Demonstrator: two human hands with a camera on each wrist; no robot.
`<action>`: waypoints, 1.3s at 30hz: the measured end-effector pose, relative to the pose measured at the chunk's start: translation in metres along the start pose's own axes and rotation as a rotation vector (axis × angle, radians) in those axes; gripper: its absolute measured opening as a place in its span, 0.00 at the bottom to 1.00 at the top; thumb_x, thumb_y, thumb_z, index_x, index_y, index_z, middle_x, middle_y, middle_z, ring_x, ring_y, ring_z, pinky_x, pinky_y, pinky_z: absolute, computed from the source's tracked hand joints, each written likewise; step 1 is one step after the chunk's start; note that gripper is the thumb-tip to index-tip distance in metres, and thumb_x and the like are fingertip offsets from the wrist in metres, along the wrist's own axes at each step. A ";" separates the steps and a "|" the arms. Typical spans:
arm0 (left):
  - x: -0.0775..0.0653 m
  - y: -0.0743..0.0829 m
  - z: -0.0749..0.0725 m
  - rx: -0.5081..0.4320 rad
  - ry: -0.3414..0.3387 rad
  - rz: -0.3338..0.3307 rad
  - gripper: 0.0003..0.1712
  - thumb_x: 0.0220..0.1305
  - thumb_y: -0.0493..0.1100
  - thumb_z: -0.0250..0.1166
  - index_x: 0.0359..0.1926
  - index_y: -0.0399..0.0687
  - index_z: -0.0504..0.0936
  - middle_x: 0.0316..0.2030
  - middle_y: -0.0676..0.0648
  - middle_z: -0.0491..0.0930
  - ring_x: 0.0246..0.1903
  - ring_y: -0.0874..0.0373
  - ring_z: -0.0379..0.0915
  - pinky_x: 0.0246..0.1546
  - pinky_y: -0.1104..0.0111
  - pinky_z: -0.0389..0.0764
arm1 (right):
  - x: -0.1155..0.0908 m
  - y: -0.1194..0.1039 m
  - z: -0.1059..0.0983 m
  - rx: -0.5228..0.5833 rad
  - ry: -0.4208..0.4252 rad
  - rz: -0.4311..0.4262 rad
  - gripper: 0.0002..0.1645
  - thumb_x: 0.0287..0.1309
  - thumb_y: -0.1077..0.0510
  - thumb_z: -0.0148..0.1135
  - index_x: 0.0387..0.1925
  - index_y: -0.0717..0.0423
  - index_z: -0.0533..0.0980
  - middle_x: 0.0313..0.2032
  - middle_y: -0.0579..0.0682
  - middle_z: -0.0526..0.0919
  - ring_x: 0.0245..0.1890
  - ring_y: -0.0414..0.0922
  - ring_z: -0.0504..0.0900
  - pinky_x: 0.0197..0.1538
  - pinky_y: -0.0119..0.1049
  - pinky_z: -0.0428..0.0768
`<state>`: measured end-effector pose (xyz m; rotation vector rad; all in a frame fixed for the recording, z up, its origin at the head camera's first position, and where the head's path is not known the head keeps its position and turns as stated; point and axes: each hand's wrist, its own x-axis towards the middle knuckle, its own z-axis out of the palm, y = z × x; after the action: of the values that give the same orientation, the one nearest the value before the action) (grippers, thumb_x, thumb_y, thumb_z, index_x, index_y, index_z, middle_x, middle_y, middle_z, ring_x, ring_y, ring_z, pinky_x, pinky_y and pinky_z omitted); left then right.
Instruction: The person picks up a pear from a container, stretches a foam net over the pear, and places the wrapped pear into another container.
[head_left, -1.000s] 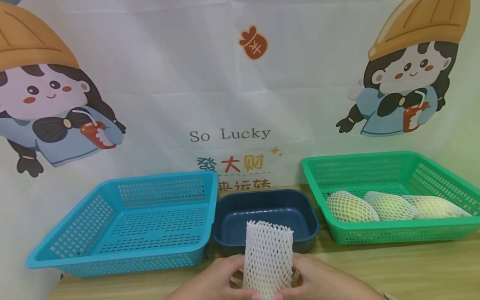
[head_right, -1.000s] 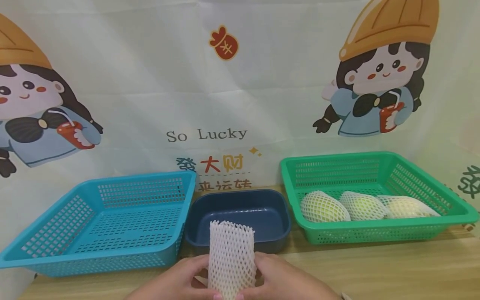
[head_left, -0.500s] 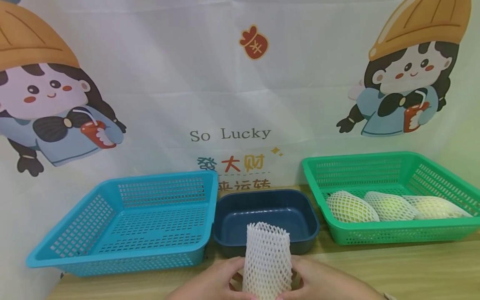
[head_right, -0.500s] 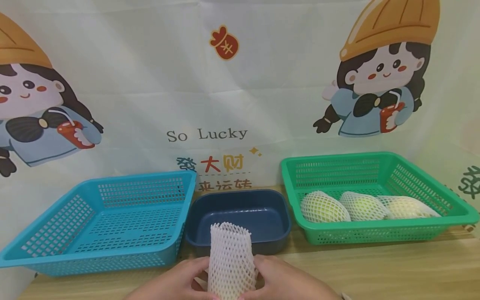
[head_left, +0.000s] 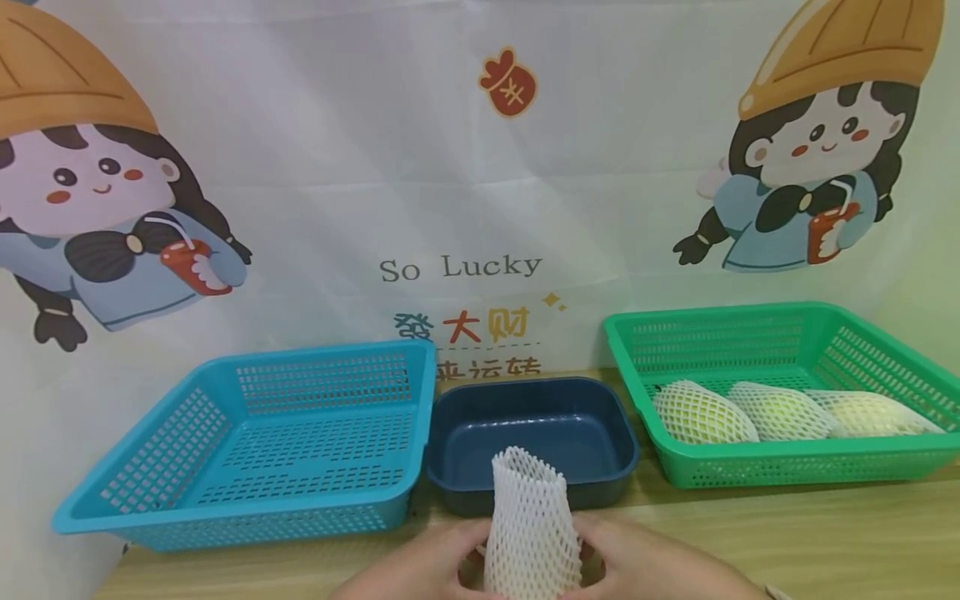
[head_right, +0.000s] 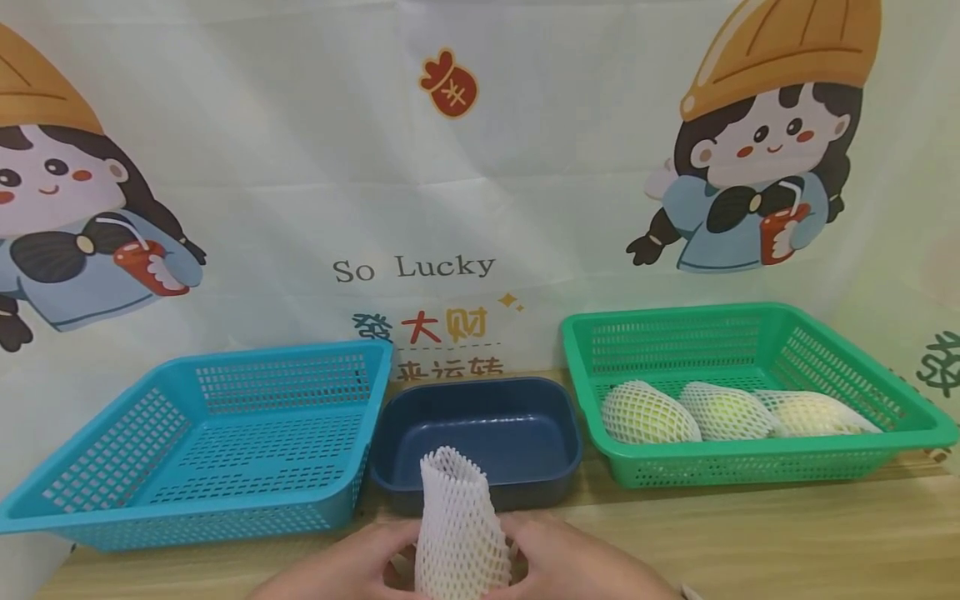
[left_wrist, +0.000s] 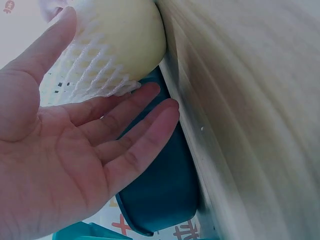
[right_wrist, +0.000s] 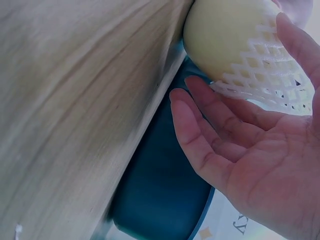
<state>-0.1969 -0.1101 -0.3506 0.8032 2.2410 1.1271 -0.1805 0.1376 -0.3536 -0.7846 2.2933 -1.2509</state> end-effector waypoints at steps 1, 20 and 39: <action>0.000 0.000 0.000 0.012 -0.002 0.010 0.27 0.54 0.44 0.69 0.56 0.49 0.72 0.49 0.53 0.77 0.40 0.67 0.75 0.42 0.72 0.76 | 0.000 0.000 0.000 0.005 -0.005 -0.001 0.28 0.52 0.47 0.66 0.55 0.44 0.69 0.49 0.40 0.78 0.45 0.36 0.76 0.47 0.34 0.76; 0.044 -0.100 0.003 0.425 0.024 -0.010 0.44 0.38 0.76 0.65 0.58 0.73 0.67 0.52 0.65 0.71 0.50 0.68 0.68 0.47 0.62 0.75 | 0.003 0.006 0.001 -0.198 0.017 -0.037 0.36 0.47 0.40 0.68 0.59 0.39 0.68 0.56 0.39 0.73 0.53 0.35 0.71 0.55 0.37 0.73; 0.011 -0.020 0.011 0.579 0.104 -0.010 0.28 0.48 0.53 0.72 0.49 0.48 0.76 0.42 0.54 0.76 0.42 0.65 0.70 0.45 0.67 0.75 | 0.026 0.082 0.002 -0.316 -0.038 0.035 0.38 0.42 0.29 0.64 0.57 0.31 0.68 0.47 0.34 0.74 0.45 0.33 0.72 0.44 0.38 0.77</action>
<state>-0.2028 -0.1062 -0.3755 0.9631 2.6966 0.5143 -0.2220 0.1557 -0.4272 -0.8586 2.4953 -0.8601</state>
